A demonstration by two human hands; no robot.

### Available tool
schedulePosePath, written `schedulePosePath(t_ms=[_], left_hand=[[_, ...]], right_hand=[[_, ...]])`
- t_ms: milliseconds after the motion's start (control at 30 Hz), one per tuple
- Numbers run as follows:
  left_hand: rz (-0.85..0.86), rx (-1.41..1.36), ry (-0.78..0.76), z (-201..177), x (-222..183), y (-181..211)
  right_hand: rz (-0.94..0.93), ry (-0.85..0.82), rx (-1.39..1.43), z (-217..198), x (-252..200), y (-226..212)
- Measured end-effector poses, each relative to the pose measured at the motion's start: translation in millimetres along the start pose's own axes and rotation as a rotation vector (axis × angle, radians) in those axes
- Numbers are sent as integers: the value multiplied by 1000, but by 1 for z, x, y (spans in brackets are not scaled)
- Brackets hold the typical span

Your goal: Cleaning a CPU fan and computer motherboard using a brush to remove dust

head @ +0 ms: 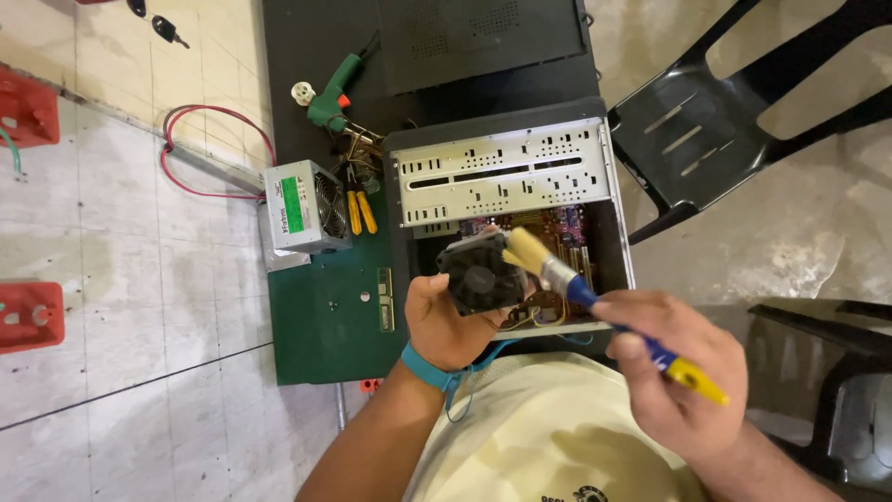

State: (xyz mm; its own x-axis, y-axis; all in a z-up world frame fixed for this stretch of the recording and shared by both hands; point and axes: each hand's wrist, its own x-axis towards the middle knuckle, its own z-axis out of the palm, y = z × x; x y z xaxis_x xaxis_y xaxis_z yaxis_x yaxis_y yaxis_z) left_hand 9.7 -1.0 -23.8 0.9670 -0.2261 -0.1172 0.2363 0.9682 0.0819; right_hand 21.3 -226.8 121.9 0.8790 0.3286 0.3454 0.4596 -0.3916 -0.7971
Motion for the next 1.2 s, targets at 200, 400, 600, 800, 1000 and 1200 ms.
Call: schedulePosePath(t_ms=[200, 400, 600, 800, 1000, 1200], left_hand=[[29, 73, -99, 24, 5, -1], [-10, -24, -67, 17, 5, 3], [27, 13, -38, 32, 3, 3], [141, -30, 49, 32, 8, -4], [174, -110, 71, 28, 11, -10], [147, -86, 114, 51, 24, -19]], right_hand=[[-214, -165, -107, -14, 3, 1], [-113, -126, -94, -15, -2, 4], [-44, -124, 6, -17, -6, 7], [-105, -53, -52, -2, -10, 13], [-240, -50, -68, 0, -15, 27], [-233, 77, -204, 10, -21, 34]])
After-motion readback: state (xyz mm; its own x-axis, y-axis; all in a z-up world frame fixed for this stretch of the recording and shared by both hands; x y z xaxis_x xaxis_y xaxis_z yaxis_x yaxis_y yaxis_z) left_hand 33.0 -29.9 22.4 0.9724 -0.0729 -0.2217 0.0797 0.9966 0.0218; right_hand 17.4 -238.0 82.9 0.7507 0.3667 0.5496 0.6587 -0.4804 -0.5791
